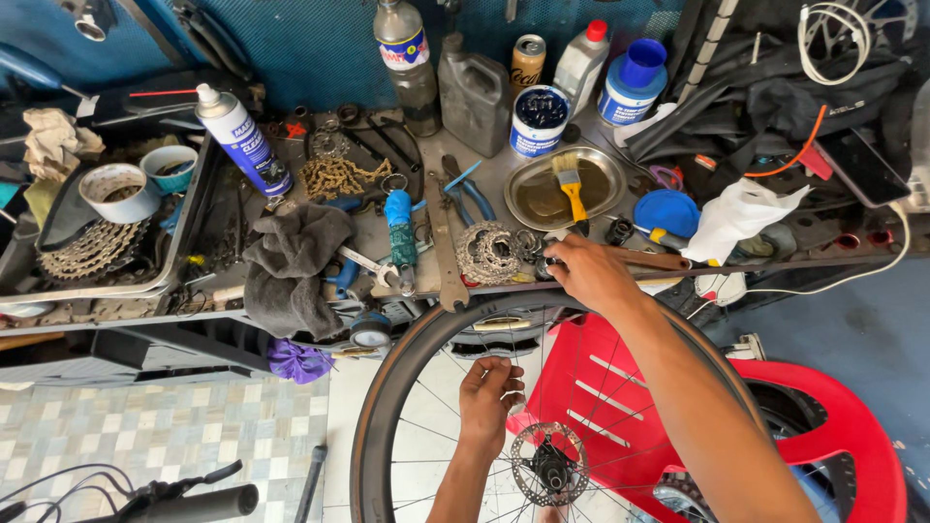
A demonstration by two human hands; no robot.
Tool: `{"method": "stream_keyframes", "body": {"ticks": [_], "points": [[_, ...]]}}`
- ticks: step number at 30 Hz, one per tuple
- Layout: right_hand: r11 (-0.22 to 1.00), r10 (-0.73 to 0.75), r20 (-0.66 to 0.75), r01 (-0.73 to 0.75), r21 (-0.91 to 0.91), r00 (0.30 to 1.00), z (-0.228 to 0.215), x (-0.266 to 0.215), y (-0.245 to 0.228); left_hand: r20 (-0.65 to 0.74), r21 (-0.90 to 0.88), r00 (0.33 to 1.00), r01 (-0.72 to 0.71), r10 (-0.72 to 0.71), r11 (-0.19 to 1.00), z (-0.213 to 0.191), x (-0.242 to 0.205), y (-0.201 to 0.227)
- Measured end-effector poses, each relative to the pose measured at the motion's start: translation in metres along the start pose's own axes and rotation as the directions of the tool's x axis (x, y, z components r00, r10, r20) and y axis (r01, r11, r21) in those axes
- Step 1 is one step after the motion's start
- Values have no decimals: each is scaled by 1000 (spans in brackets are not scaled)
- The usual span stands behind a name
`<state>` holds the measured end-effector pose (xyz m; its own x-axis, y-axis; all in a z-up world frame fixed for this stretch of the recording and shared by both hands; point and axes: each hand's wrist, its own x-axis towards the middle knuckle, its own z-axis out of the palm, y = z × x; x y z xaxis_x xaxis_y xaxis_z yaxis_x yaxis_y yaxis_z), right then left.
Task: The person uses a screwdriver to remove a nut from the bicycle wheel hub. They then wipe the hub with a cloth and a tissue, inspect the internal components, and place the disassembled parts on the workbench.
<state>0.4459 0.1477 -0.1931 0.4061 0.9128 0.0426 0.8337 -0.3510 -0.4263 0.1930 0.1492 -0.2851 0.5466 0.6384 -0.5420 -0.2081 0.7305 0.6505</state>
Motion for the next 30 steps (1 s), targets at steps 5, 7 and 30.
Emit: {"method": "stream_keyframes", "body": {"ticks": [5, 7, 30], "points": [[993, -83, 22, 85, -81, 996, -4, 0, -1, 1, 11, 1000, -13, 13, 1000, -7, -3, 4], [995, -64, -1, 64, -81, 998, -7, -6, -5, 10, 11, 1000, -9, 9, 1000, -8, -5, 7], [994, 73, -82, -79, -75, 994, -9, -40, -22, -10, 47, 1000, 16, -16, 999, -14, -19, 15]]}}
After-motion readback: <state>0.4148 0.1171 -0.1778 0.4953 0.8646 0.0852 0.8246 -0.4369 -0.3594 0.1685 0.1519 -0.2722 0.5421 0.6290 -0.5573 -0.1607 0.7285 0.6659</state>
